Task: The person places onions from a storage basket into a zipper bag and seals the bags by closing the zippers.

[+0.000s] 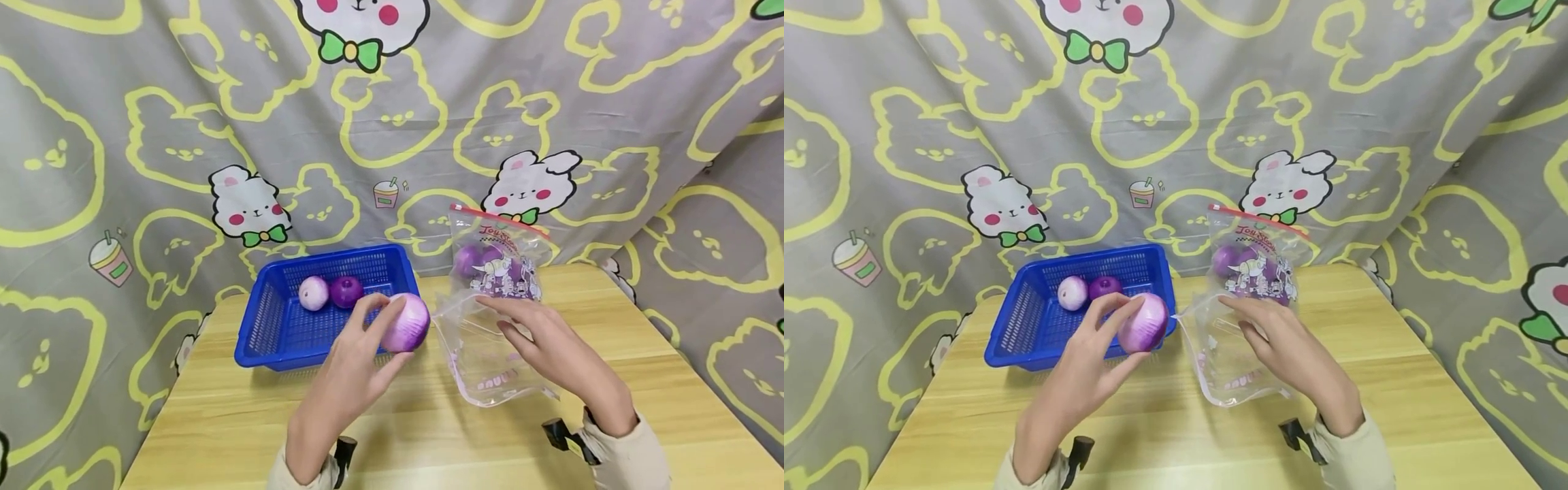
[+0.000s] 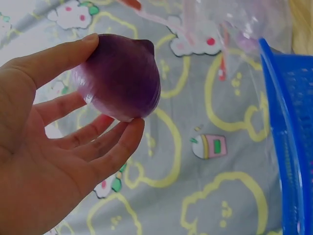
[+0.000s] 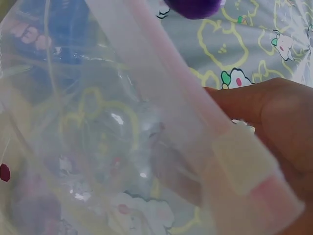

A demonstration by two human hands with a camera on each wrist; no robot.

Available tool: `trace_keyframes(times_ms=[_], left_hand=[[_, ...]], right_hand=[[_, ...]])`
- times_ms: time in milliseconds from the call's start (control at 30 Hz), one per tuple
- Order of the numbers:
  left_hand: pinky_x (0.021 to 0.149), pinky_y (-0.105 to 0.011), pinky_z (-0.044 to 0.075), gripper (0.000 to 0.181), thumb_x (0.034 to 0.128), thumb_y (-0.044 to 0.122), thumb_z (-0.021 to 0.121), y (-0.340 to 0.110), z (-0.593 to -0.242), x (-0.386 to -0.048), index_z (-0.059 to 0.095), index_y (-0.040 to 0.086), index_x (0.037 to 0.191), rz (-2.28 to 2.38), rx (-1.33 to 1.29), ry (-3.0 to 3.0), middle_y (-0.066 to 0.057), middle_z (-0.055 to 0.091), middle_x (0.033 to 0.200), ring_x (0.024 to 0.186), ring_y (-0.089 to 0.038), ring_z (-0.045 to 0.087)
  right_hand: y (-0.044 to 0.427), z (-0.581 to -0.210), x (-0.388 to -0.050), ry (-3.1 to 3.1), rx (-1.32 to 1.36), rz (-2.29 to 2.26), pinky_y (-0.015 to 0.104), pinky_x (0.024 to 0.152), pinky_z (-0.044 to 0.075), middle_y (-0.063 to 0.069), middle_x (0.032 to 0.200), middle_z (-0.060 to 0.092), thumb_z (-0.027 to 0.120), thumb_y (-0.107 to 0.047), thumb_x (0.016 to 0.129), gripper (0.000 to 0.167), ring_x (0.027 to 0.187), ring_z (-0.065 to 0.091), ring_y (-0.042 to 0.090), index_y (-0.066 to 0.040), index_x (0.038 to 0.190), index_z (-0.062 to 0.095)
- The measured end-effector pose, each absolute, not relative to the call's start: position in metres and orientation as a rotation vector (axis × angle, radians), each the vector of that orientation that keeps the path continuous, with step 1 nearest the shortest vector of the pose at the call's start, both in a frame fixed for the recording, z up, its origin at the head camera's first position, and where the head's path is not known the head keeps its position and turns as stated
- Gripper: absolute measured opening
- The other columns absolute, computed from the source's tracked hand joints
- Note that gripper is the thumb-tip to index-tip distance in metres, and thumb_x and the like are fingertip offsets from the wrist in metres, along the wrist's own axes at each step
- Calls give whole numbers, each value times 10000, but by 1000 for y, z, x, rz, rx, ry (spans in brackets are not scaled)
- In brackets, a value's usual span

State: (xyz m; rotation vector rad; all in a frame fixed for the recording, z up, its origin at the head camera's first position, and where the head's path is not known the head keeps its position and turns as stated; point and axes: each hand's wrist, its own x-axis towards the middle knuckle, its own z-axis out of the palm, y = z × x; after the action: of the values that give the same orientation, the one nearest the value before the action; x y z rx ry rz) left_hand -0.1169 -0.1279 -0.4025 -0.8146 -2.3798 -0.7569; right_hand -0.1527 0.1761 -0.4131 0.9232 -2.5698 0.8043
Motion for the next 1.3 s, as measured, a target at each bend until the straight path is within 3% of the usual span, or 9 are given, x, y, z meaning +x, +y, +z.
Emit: trace_keyframes(times_ms=[333, 500, 833, 1300], left_hand=[[1075, -393, 429, 605, 840, 201, 806, -92, -402, -99, 532, 126, 1373, -642, -1020, -2350, -110, 515, 1405, 1312, -257, 500], [1121, -344, 368, 576, 859, 195, 785, -71, -415, -102, 531, 124, 1371, -581, -1104, -2366, -94, 508, 1408, 1327, -233, 480], [1092, -363, 406, 551, 795, 226, 832, -53, -441, -109, 576, 128, 1273, -352, -1092, -2364, -92, 566, 1291, 1238, -246, 542], [1028, -399, 451, 507, 848, 363, 786, -51, -450, -105, 579, 149, 1258, -219, -1033, -2488, -109, 599, 1261, 1226, -255, 563]], right_hand=[[174, -414, -154, -2532, 918, 794, 444, 931, 514, 31, 1325, 636, 634, 9, 935, 496, 1146, 628, 205, -141, 1403, 570], [172, -414, -151, -2522, 914, 779, 442, 937, 498, 19, 1315, 639, 640, 12, 927, 503, 1148, 616, 206, -149, 1399, 575], [171, -412, -147, -2527, 932, 819, 418, 941, 491, -18, 1348, 620, 645, 16, 923, 502, 1166, 601, 179, -168, 1387, 592], [171, -411, -145, -2534, 939, 805, 424, 944, 494, -2, 1349, 621, 656, 9, 918, 499, 1167, 608, 188, -164, 1382, 596]])
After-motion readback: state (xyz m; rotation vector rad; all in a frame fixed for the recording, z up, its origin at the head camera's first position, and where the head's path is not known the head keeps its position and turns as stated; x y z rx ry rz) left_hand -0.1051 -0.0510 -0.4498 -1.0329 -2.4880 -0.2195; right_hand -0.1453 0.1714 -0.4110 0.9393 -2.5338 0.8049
